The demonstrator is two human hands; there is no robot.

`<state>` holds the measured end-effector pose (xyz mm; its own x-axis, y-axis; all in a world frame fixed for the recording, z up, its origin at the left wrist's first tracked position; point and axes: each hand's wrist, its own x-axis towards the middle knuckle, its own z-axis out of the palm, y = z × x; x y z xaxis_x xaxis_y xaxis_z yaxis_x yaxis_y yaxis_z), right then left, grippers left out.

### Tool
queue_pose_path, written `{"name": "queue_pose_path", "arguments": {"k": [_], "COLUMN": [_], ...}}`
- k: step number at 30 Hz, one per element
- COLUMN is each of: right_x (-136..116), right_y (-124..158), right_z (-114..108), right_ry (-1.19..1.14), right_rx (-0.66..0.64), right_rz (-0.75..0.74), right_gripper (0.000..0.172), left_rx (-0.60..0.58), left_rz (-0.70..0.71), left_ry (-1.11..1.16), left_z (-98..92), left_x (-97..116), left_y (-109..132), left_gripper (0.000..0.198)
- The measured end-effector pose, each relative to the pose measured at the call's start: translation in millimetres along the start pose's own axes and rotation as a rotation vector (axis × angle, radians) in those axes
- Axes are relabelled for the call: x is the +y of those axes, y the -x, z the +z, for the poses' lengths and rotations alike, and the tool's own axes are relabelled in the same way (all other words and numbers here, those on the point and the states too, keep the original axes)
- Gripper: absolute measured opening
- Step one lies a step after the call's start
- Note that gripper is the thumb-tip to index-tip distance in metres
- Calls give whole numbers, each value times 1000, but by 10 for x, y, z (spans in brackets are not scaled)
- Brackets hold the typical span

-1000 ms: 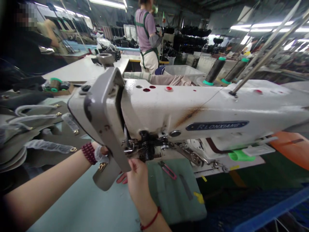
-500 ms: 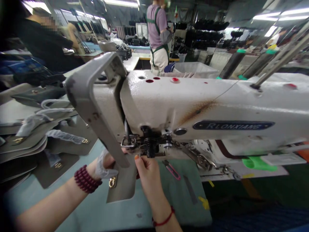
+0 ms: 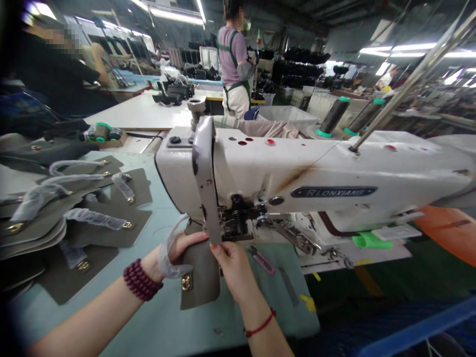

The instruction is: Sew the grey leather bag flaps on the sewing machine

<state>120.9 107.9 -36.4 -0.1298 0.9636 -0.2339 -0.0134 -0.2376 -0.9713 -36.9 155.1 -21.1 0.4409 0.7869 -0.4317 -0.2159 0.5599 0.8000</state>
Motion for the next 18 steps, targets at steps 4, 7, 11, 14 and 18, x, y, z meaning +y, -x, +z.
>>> {"name": "queue_pose_path", "arguments": {"k": [4, 7, 11, 14, 18], "right_x": [45, 48, 31, 25, 23], "right_y": [-5, -13, -31, -42, -42], "right_z": [7, 5, 7, 14, 14], "right_ry": [45, 78, 119, 153, 180], "right_rx": [26, 28, 46, 76, 93], "right_rz": [-27, -31, -54, -81, -92], "right_gripper": [42, 43, 43, 43, 43], "left_rx": [43, 27, 25, 17, 31], "left_rz": [10, 3, 6, 9, 16], "left_ry": [10, 33, 43, 45, 20], "left_z": [-18, -33, -76, -99, -85], "left_x": [-40, -75, -109, -96, -24], "left_y": [-49, -67, -98, -126, -134], "left_gripper": [37, 37, 38, 38, 37]}}
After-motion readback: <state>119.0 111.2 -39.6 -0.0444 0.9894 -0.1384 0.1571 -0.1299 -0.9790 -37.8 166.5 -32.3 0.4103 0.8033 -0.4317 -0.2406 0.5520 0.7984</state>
